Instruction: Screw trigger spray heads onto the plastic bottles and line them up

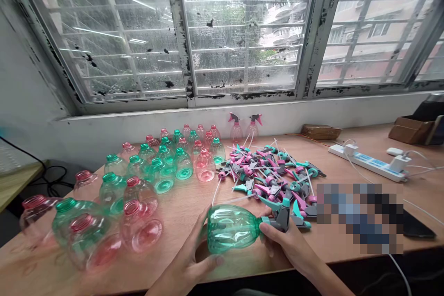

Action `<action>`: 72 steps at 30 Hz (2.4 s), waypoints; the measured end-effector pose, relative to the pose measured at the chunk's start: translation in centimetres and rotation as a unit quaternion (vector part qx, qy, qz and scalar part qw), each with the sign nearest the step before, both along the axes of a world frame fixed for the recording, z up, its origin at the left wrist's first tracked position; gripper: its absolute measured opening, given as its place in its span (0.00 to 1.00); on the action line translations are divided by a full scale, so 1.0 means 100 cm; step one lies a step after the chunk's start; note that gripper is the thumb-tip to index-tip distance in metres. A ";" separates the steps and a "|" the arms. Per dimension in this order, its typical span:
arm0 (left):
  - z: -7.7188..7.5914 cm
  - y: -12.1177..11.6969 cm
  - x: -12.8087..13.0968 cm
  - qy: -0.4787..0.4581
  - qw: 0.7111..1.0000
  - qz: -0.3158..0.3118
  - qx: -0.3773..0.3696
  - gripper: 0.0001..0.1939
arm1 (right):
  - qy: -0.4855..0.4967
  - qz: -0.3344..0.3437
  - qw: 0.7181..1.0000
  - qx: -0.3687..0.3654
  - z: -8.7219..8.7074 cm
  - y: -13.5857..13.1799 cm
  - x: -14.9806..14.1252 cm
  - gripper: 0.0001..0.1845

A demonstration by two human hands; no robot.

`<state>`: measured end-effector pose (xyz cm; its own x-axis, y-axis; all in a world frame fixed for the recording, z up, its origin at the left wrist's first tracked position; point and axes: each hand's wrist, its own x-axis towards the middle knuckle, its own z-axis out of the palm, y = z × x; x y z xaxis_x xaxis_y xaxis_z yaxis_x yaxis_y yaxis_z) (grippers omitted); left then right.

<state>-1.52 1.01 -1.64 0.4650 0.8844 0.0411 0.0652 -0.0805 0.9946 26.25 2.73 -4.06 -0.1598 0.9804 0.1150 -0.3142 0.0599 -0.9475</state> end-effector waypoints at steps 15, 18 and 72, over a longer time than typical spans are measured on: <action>-0.011 0.003 -0.001 -0.040 0.999 0.005 0.007 0.44 | -0.008 0.005 1.000 0.002 0.002 -0.001 0.000 0.22; -0.006 0.001 0.001 -0.045 0.999 -0.002 -0.002 0.49 | -0.010 0.003 1.000 -0.001 0.004 -0.002 0.000 0.22; 0.003 -0.001 0.001 -0.006 1.000 0.010 -0.004 0.47 | -0.014 0.001 1.000 0.004 -0.003 -0.001 0.002 0.20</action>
